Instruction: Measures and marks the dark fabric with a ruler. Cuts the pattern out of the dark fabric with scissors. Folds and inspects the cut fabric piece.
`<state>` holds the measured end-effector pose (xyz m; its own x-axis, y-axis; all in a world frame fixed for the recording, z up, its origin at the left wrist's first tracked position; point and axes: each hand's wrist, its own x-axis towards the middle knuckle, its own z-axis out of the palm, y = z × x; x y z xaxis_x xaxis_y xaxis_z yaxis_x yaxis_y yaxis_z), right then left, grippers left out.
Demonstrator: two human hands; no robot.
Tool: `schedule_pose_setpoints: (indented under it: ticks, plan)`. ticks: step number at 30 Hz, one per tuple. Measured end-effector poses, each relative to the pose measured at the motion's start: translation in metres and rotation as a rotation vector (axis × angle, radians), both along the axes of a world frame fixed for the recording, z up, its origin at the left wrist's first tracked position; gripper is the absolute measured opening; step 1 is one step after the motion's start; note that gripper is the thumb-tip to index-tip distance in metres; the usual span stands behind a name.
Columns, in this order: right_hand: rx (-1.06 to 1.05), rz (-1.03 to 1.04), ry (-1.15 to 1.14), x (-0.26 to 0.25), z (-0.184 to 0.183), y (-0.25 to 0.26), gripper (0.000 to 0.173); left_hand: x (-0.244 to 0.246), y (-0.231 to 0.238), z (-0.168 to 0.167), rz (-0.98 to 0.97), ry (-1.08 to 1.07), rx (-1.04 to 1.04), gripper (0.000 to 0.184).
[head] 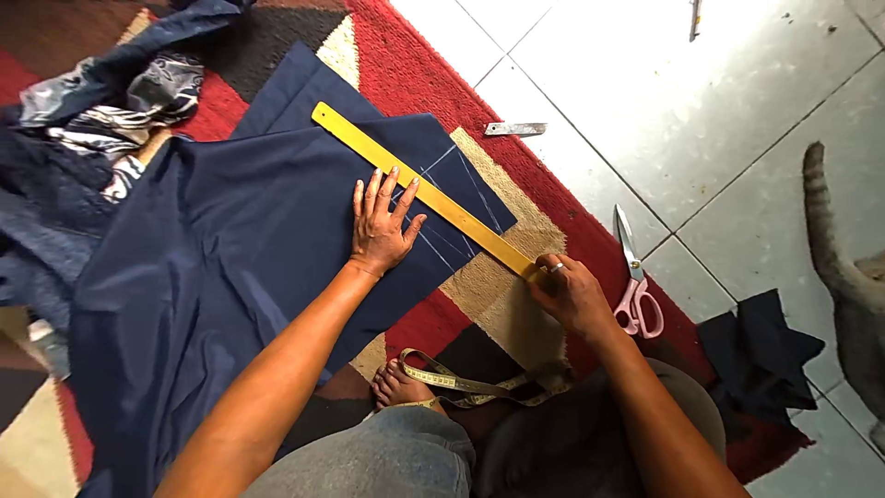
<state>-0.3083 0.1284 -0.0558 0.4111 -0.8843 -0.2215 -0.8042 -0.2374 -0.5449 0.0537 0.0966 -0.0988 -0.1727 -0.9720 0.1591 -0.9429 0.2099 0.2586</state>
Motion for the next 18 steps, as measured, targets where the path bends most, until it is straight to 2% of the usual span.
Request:
schedule_pose_setpoints:
  ticks: [9, 18]
  plan:
    - [0.022, -0.006, -0.03, -0.0002, 0.0025, -0.0006, 0.036, -0.0004, 0.0, -0.0006, -0.028, -0.005, 0.034, 0.057]
    - [0.011, -0.005, -0.026, -0.0005, 0.0011, 0.0005, 0.035, -0.0003, -0.0028, 0.0019, -0.04, -0.031, 0.129, 0.068]
